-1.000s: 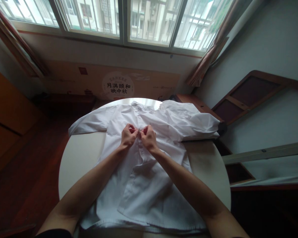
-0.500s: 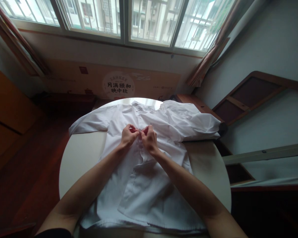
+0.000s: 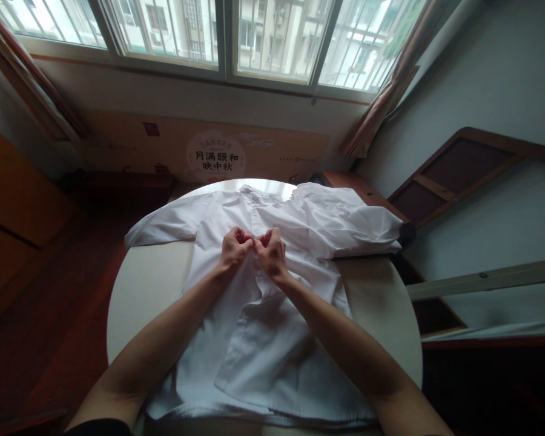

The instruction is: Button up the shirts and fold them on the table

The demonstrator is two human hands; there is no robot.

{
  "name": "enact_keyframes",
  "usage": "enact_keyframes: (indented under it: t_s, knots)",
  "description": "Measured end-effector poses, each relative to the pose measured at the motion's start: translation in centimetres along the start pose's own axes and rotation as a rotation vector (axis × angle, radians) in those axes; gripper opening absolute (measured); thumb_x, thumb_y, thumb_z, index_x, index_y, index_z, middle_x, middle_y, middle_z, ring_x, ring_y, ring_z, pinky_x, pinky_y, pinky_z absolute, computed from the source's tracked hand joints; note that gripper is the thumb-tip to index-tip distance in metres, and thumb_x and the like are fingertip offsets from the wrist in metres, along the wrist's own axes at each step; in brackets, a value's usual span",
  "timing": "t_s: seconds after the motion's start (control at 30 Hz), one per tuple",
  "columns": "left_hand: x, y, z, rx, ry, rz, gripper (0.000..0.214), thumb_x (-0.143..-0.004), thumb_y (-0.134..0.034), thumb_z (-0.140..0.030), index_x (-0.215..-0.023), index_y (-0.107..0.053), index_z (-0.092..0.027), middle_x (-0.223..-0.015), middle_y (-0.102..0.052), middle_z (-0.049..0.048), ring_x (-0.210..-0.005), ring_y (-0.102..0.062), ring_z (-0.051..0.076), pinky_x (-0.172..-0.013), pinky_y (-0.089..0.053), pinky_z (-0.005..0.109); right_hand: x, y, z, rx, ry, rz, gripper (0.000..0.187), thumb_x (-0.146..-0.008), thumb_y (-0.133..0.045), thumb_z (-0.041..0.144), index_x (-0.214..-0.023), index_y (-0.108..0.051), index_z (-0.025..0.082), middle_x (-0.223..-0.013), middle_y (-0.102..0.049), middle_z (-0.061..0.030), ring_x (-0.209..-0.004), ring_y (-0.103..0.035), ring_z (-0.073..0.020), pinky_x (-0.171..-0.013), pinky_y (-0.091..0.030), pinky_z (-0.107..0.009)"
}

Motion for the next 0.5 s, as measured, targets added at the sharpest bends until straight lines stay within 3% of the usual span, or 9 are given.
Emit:
enact_keyframes:
  t_s: [0.13,0.5]
  knots:
    - [-0.1,-0.1,0.2,0.037,0.011,0.030,0.023,-0.061,-0.062,-0.024,-0.066,-0.040,-0.020,-0.066,-0.053,-0.0040,-0.059,-0.050,0.009,-0.057,-0.042,0.020,-0.7,-0.1,-0.5,-0.166,-0.147,0.011,0.019,-0.072,-0.057,0.024,-0.076,-0.038,0.023,-0.068,-0.060,0.0020,-0.058,-0.058,-0.0148,-0.054,-0.042,-0.024]
    - [0.6,0.0,0.1,-0.158,0.031,-0.087,0.022,-0.063,-0.061,-0.020,-0.066,-0.039,-0.021,-0.062,-0.051,-0.0049,-0.059,-0.052,0.010,-0.057,-0.042,0.020,-0.3,0.3,1.0,0.180,0.036,0.003,0.012,-0.075,-0.052,0.017,-0.084,-0.046,0.022,-0.073,-0.061,-0.0001,-0.067,-0.058,-0.0179,-0.065,-0.039,-0.028]
Point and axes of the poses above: each hand's wrist, its own x-axis away from the middle knuckle, its own y-axis out of the back of the hand, z = x × y, the point moved 3 cm from there along -x, towards the middle knuckle
